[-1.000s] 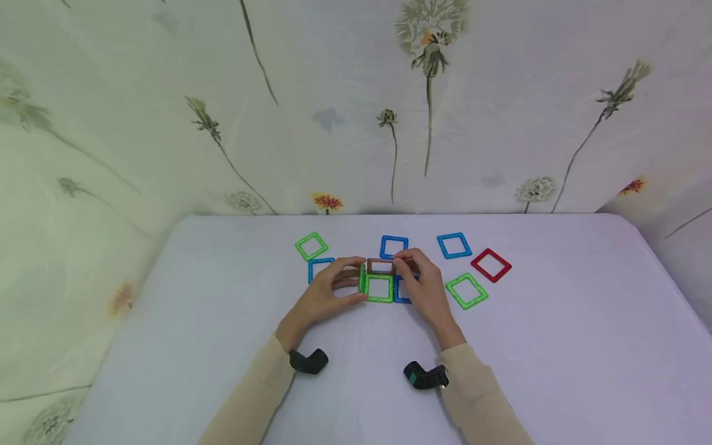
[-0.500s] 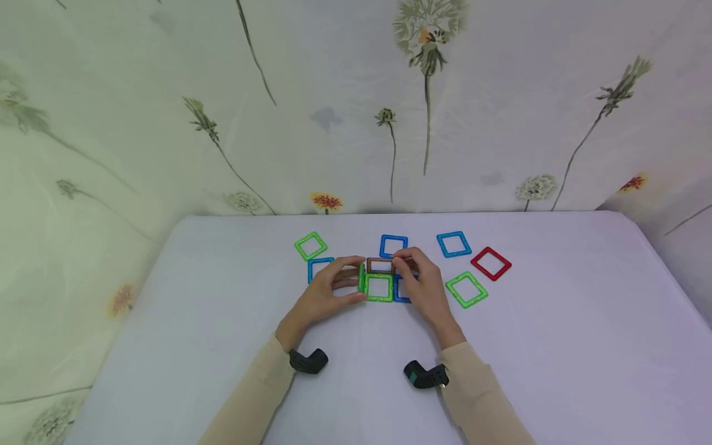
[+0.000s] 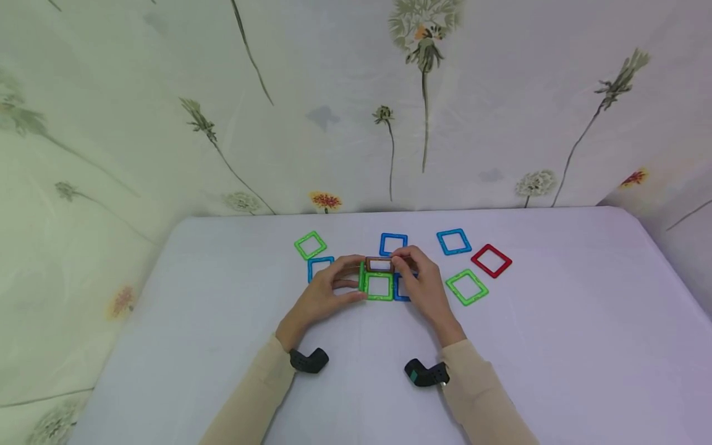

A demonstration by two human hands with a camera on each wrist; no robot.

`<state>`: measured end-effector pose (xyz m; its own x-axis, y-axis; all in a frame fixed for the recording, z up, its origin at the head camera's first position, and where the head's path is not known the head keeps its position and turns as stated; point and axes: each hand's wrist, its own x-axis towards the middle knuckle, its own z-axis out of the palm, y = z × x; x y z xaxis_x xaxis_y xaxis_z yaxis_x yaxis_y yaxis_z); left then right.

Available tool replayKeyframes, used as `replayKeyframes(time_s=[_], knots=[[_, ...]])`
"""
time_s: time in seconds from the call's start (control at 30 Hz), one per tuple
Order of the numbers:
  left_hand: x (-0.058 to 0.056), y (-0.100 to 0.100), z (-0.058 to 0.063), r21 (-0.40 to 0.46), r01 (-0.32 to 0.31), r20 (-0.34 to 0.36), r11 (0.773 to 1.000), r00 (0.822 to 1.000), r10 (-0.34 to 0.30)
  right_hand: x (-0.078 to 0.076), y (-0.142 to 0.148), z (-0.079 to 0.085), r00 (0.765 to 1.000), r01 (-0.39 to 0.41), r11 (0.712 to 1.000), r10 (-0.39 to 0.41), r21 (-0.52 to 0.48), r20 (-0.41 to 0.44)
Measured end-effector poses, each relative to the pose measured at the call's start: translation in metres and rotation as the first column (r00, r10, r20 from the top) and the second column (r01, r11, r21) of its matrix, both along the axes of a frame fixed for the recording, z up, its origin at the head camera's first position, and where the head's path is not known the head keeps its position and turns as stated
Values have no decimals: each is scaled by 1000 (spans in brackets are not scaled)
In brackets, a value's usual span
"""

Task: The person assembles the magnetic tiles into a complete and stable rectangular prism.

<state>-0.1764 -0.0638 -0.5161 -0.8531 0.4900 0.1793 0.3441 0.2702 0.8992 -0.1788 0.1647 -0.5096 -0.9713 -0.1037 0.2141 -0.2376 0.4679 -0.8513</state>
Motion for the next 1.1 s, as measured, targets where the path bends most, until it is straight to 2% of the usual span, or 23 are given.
replayKeyframes(time_s=[0.37, 0.63, 1.1], knots=[[0, 1, 1, 17, -3, -3, 1000, 1000, 3, -1, 0, -3, 1000, -9, 1000, 9, -1, -19], [0, 1, -1, -14, -12, -6, 1000, 1000, 11, 0, 0, -2, 1000, -16, 1000, 16, -13, -21], [0, 1, 1, -45, -28, 39, 999, 999, 29, 1, 0, 0, 1000, -30, 1000, 30, -8, -4]])
